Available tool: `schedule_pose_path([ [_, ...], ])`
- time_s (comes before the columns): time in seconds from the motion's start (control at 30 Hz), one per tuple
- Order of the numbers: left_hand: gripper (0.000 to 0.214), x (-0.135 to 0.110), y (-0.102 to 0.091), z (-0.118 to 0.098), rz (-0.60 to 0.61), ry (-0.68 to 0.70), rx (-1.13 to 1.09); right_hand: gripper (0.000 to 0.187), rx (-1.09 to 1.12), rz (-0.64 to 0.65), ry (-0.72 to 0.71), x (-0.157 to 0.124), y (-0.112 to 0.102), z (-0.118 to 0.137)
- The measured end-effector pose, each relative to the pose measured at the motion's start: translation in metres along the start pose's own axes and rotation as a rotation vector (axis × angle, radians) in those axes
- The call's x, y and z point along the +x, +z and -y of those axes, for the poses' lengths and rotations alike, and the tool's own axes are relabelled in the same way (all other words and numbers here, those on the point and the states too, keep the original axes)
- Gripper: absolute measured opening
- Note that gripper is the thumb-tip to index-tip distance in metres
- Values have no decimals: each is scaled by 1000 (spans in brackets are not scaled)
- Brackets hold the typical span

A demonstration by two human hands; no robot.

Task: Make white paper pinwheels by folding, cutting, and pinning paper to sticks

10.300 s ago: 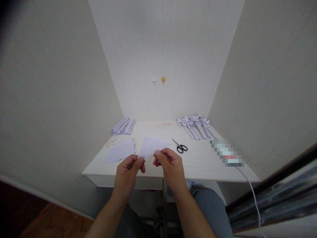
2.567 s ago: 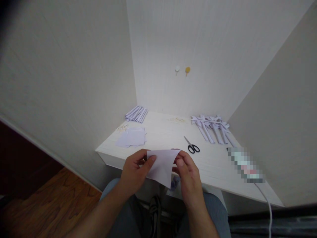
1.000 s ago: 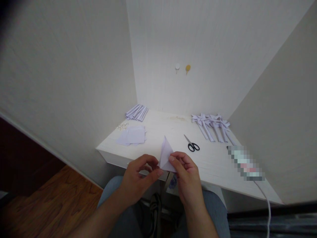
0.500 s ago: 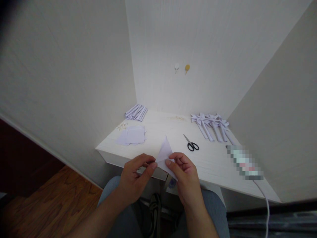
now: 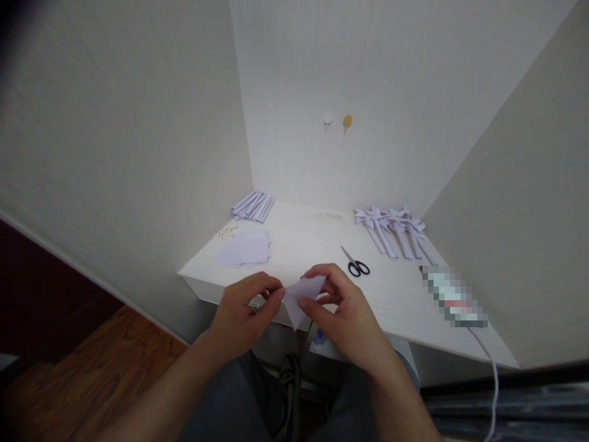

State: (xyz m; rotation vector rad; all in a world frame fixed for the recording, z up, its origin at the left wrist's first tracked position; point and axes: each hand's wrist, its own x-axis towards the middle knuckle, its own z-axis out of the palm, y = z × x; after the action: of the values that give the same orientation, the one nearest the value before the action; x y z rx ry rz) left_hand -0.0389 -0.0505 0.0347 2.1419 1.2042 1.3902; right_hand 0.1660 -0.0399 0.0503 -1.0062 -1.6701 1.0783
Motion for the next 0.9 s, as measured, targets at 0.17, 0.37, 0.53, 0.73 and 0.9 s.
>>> schedule_pose_path([
  [0.17, 9, 2, -6, 5, 9, 109, 114, 18, 5, 23, 92, 0, -5, 1],
  [0.37, 9, 2, -5, 6, 17, 150, 118, 22, -101, 83, 119, -2, -2, -9],
  [0.53, 8, 5, -5, 5, 21, 122, 26, 15, -246, 174, 21, -3, -2, -8],
  [0.73, 11, 8, -2, 3, 70, 15, -141, 14, -271, 204, -26, -3, 8, -1],
  [0.9, 6, 10, -7, 7, -8, 41, -60, 14, -219, 41, 22, -3, 18, -9],
])
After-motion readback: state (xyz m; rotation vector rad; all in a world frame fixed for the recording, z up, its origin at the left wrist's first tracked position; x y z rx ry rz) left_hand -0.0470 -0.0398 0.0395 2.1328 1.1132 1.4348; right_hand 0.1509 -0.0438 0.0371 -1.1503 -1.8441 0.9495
